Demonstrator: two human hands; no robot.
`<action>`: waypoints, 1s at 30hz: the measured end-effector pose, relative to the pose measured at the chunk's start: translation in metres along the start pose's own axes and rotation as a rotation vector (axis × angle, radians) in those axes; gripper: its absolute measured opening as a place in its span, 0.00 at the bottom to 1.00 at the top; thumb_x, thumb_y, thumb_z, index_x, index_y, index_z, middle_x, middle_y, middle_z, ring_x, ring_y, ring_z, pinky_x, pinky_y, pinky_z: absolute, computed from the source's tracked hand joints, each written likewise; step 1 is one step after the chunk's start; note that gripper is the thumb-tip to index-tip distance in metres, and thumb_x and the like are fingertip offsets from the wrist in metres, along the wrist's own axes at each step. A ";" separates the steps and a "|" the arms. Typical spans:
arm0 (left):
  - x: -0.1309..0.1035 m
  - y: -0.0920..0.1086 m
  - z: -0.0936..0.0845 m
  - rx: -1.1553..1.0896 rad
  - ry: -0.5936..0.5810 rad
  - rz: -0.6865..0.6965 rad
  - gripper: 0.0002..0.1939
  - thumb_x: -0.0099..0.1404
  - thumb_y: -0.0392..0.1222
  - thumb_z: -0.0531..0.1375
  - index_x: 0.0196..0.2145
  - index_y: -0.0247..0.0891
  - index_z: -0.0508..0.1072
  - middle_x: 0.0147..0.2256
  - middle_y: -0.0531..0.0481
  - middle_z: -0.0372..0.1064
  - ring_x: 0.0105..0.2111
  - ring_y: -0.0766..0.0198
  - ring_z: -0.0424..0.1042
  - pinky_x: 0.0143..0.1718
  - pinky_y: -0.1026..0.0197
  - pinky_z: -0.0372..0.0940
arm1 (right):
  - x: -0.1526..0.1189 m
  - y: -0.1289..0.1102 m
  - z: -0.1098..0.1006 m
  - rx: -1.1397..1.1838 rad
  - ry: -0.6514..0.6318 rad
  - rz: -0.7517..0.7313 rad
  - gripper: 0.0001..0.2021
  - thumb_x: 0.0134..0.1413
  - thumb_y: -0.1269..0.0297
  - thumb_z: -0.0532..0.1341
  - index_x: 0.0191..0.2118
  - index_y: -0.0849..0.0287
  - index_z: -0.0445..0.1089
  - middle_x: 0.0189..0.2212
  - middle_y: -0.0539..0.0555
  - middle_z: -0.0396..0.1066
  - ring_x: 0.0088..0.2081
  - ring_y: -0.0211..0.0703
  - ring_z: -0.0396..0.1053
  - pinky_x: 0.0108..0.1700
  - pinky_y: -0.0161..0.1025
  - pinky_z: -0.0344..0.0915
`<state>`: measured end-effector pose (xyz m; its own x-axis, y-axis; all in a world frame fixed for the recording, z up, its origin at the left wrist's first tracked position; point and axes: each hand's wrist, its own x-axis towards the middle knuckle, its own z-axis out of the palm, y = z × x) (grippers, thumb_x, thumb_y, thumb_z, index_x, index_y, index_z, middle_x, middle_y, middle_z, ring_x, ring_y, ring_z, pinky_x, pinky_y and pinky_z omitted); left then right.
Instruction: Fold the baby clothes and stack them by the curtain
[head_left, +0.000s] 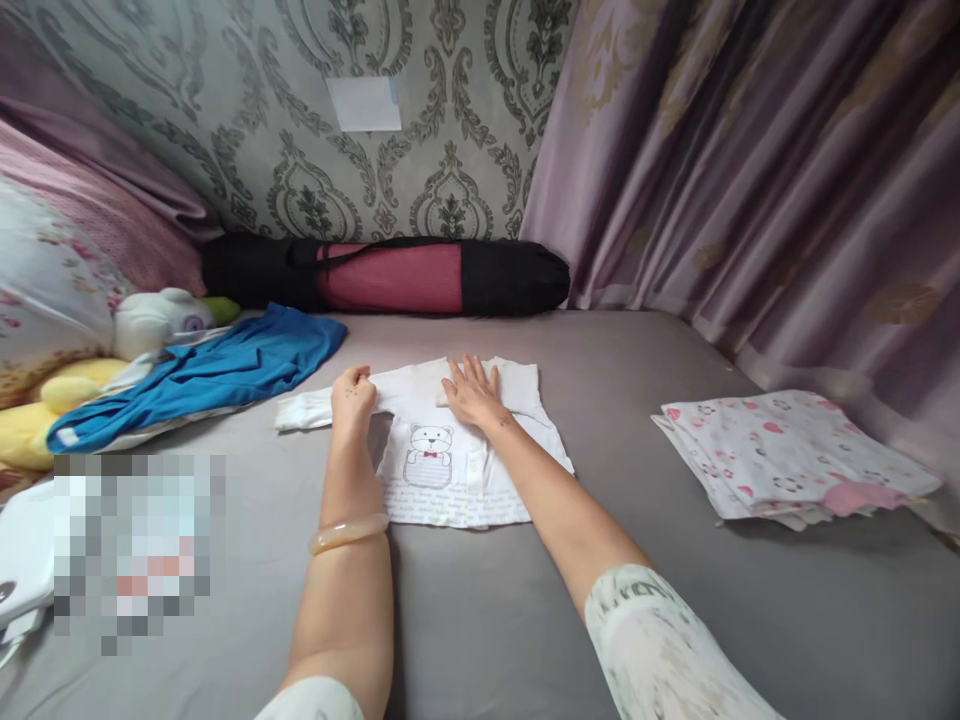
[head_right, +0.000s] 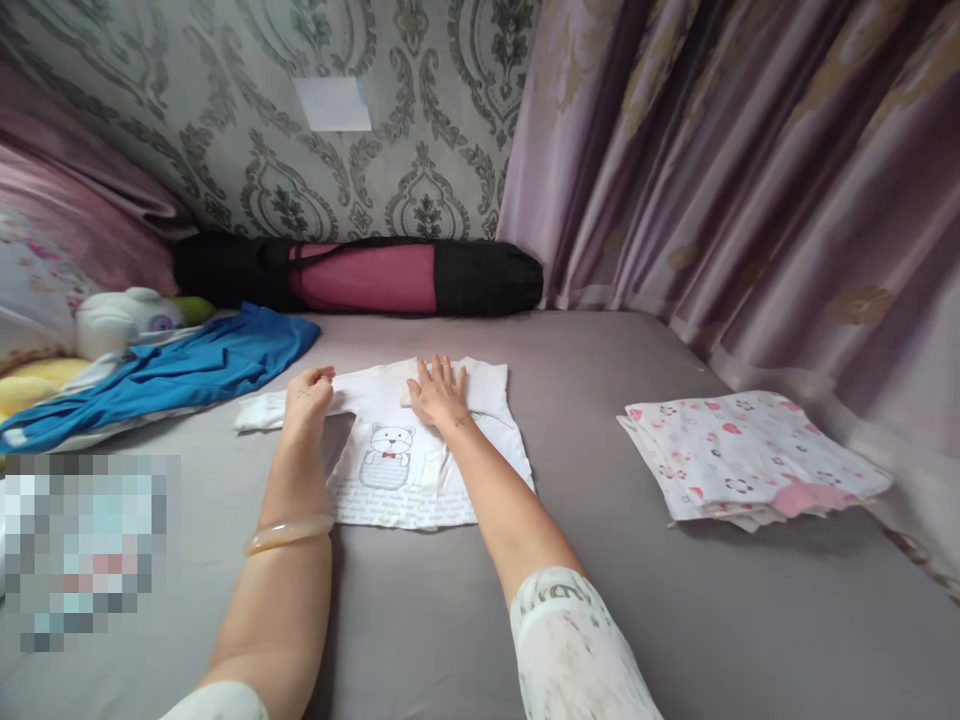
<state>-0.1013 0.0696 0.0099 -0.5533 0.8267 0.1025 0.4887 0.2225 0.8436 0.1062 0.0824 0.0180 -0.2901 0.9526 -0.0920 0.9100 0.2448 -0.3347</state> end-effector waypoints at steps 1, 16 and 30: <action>0.002 -0.002 -0.002 0.000 0.011 -0.017 0.22 0.61 0.34 0.49 0.48 0.33 0.75 0.48 0.39 0.74 0.50 0.54 0.72 0.55 0.54 0.64 | 0.000 0.000 0.000 -0.012 0.009 0.013 0.31 0.68 0.50 0.34 0.71 0.56 0.41 0.72 0.57 0.34 0.71 0.51 0.28 0.67 0.58 0.25; -0.013 0.006 -0.038 0.247 0.356 -0.286 0.19 0.61 0.36 0.53 0.49 0.32 0.69 0.55 0.28 0.61 0.61 0.37 0.54 0.58 0.36 0.53 | 0.005 0.004 0.006 -0.101 -0.009 0.029 0.31 0.67 0.49 0.35 0.71 0.56 0.45 0.71 0.55 0.38 0.70 0.53 0.32 0.66 0.61 0.29; -0.004 -0.007 -0.044 0.325 0.501 -0.542 0.23 0.62 0.40 0.57 0.53 0.25 0.61 0.56 0.24 0.57 0.58 0.41 0.58 0.57 0.45 0.56 | 0.009 0.001 0.000 -0.115 -0.064 0.048 0.30 0.68 0.51 0.37 0.71 0.55 0.44 0.71 0.56 0.37 0.71 0.54 0.31 0.66 0.62 0.29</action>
<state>-0.1319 0.0419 0.0271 -0.9687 0.2478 0.0125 0.1950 0.7292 0.6559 0.1046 0.0914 0.0163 -0.2607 0.9511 -0.1659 0.9500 0.2221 -0.2194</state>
